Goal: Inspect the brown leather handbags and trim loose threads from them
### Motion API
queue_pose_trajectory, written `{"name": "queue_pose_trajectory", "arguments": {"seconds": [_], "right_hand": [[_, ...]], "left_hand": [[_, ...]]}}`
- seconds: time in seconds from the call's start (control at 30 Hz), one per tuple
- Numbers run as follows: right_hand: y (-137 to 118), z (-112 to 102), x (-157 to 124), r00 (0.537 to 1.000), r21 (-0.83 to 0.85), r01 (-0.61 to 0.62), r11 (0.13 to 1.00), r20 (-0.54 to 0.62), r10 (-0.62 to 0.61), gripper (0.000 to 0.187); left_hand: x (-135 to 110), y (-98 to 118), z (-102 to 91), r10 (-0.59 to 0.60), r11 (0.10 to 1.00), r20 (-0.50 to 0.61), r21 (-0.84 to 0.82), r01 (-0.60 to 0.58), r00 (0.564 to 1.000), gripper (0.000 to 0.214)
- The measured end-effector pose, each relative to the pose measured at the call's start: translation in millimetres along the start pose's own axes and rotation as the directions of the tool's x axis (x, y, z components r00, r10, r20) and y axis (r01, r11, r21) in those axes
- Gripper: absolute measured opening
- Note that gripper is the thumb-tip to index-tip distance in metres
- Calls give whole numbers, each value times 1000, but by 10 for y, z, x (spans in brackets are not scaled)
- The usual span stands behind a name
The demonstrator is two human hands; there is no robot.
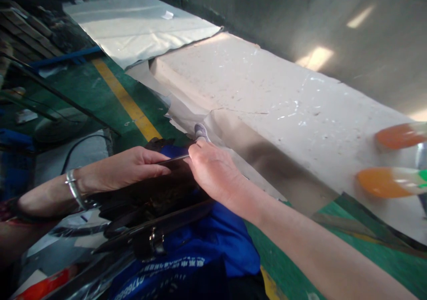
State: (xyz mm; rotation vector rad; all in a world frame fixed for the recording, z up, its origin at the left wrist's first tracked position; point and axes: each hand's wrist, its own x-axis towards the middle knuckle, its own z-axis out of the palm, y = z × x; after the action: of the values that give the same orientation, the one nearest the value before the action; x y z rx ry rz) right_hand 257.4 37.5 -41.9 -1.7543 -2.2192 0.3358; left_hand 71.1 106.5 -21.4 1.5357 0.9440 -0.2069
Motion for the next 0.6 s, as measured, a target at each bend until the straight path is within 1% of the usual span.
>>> {"name": "queue_pose_trajectory", "arguments": {"seconds": [0.17,0.27,0.43,0.5,0.6], "right_hand": [[-1,4,20,1000,-38,-9,999,-14,8,20],[-9,-4,25,1000,-35,-17,999,-2,17,20],[-2,-7,31,1000,-46,-20,999,14,21,17],[-2,-13,26,1000,-48,-14,999,21,15,17],[-27,-45,-1,999,-22,3,1000,36,-2,18]], "left_hand": [[-21,-11,4,-30,997,23,-67,32,999,30],[-20,-2,20,-47,992,29,-115,50,998,34],[-34,29,67,-46,989,28,-141,50,999,35],[-66,54,94,-47,992,25,-120,50,999,35],[-117,125,128,-32,999,35,14,31,999,34]]}}
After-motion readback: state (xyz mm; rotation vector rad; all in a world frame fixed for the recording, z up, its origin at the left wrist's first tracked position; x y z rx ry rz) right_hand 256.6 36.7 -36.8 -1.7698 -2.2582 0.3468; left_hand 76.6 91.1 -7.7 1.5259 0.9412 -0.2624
